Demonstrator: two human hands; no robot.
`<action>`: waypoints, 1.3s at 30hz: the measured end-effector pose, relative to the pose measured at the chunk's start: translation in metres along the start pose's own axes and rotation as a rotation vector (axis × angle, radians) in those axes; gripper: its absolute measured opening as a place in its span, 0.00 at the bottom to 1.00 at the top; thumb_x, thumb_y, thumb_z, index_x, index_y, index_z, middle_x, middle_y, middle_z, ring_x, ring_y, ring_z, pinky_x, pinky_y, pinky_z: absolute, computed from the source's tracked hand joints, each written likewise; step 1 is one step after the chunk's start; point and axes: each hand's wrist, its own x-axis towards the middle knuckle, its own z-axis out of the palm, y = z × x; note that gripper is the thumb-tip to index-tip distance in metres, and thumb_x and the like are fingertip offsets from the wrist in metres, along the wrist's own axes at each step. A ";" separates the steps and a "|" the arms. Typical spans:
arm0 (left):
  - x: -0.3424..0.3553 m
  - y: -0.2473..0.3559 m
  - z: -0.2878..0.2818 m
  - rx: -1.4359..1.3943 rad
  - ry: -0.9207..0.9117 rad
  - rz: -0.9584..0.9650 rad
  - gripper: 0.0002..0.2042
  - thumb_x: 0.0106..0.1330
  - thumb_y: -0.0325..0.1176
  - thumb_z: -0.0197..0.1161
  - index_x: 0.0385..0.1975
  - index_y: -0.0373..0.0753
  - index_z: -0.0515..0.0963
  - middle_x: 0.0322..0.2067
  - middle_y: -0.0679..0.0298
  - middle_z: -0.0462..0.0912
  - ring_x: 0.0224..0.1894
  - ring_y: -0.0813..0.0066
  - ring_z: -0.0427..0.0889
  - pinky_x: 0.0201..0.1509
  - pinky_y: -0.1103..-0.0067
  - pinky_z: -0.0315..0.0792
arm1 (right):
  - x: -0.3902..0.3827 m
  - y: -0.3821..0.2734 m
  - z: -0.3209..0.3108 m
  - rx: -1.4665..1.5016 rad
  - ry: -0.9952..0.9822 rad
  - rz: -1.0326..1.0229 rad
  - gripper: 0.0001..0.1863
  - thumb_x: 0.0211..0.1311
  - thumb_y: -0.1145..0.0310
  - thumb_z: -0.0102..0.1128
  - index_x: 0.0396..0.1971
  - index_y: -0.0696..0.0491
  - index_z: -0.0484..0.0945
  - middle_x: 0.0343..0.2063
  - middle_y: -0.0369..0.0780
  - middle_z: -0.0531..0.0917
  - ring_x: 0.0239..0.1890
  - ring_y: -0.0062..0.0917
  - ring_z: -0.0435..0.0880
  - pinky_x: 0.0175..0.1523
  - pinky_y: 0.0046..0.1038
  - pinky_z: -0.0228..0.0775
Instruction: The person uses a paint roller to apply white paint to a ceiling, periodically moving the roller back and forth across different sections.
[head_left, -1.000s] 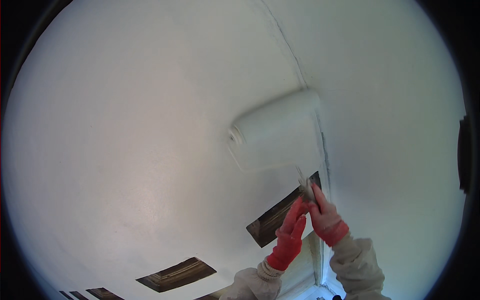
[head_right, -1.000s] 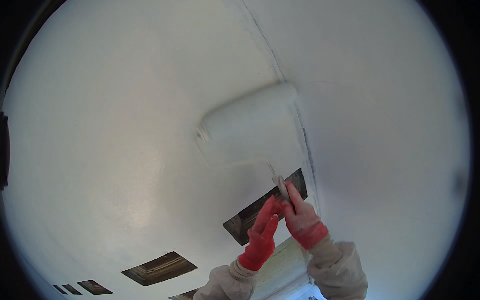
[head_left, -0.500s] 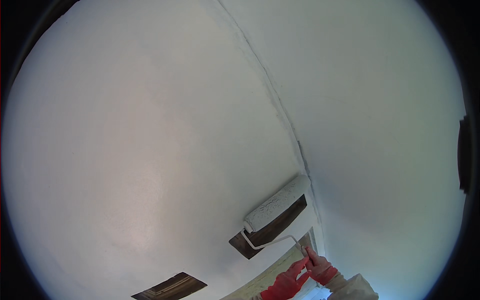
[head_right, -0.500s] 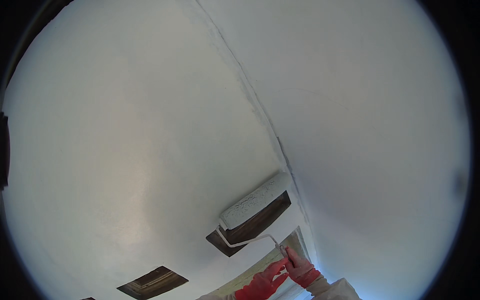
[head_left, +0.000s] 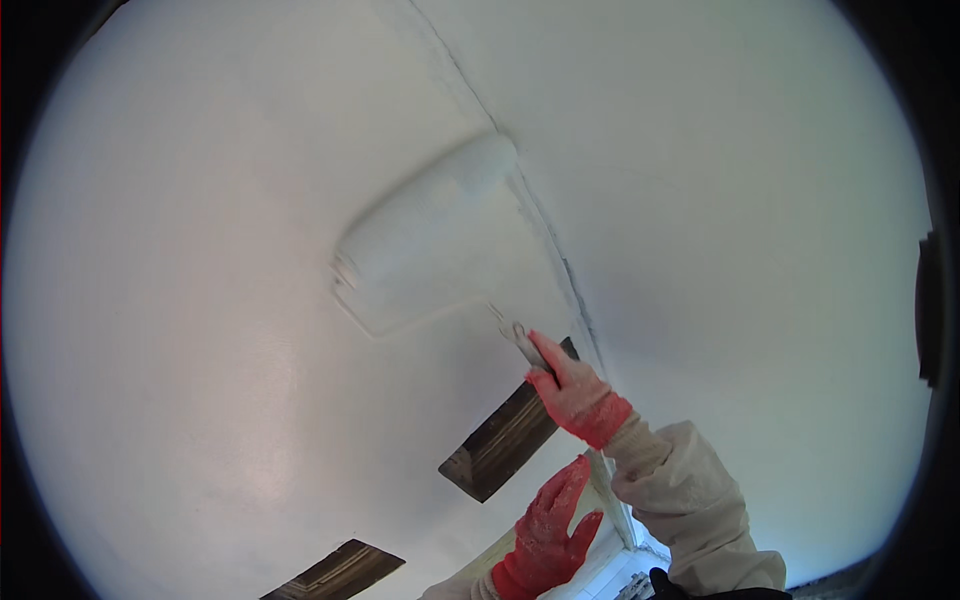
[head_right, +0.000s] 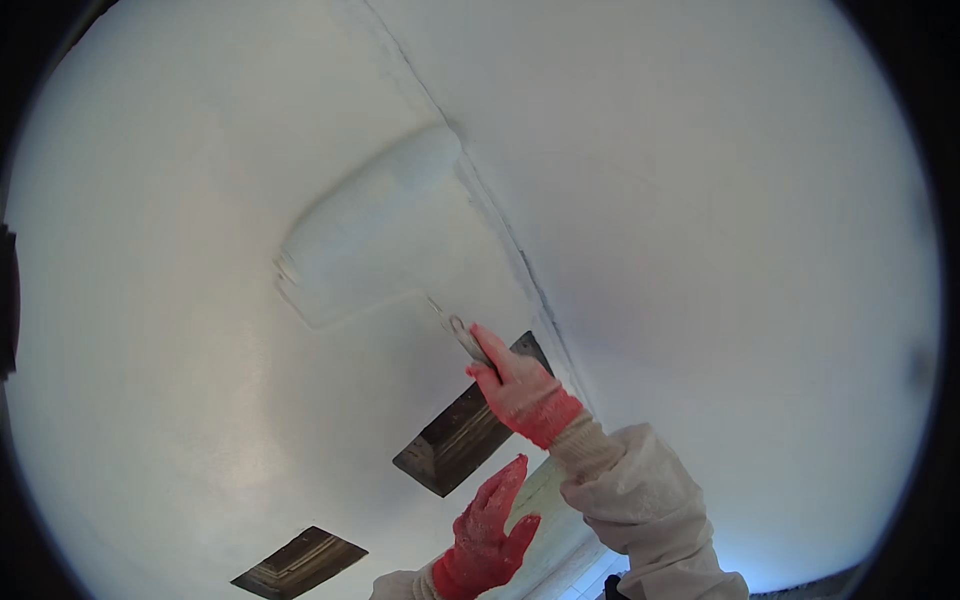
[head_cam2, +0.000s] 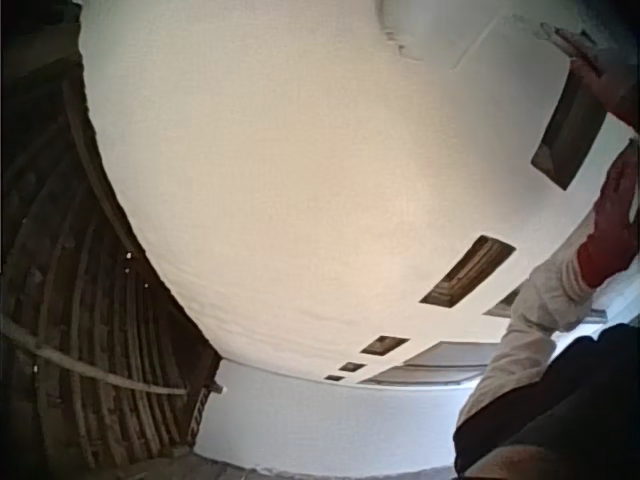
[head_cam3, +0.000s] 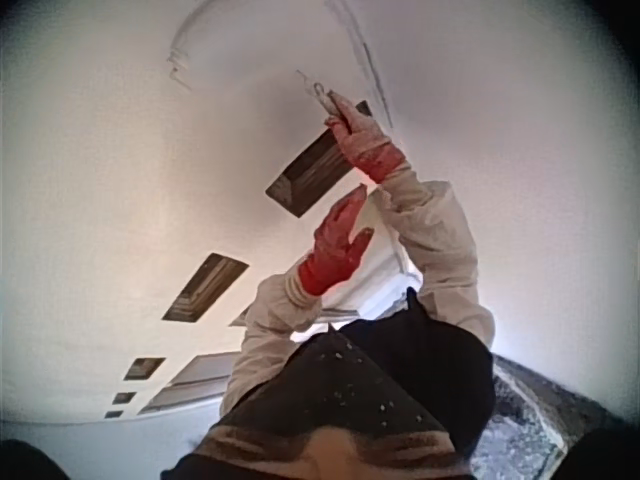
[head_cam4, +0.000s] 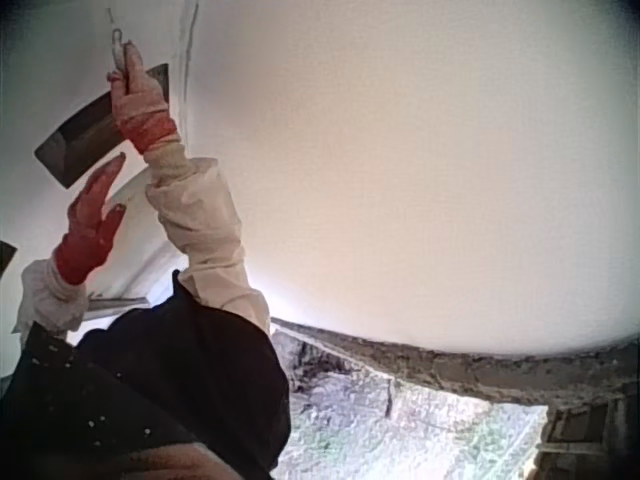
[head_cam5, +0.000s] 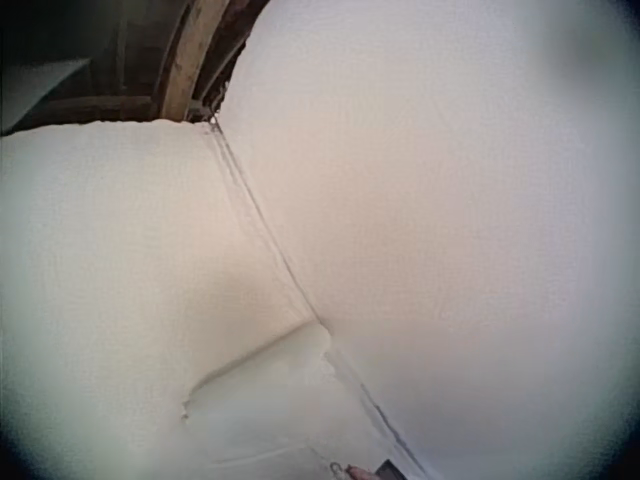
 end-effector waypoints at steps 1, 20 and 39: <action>-0.006 -0.001 -0.003 0.009 -0.022 -0.029 0.28 0.56 0.27 0.63 0.58 0.33 0.65 0.57 0.49 0.70 0.57 0.54 0.73 0.56 0.71 0.70 | -0.018 0.015 0.007 -0.007 -0.030 0.030 0.26 0.62 0.67 0.55 0.60 0.51 0.64 0.28 0.52 0.79 0.30 0.44 0.80 0.36 0.36 0.70; -0.030 0.008 -0.003 0.011 -0.077 -0.205 0.26 0.56 0.28 0.65 0.56 0.38 0.69 0.56 0.52 0.71 0.55 0.56 0.75 0.54 0.72 0.72 | 0.010 0.044 -0.011 0.085 -0.089 0.059 0.24 0.64 0.63 0.53 0.59 0.51 0.64 0.27 0.50 0.79 0.31 0.36 0.80 0.36 0.32 0.70; -0.026 0.020 -0.001 0.096 -0.010 -0.257 0.24 0.58 0.26 0.61 0.55 0.36 0.68 0.55 0.50 0.71 0.55 0.54 0.75 0.55 0.71 0.71 | -0.014 0.087 0.005 0.146 -0.133 0.003 0.23 0.64 0.64 0.55 0.57 0.52 0.66 0.23 0.47 0.78 0.24 0.30 0.76 0.33 0.31 0.69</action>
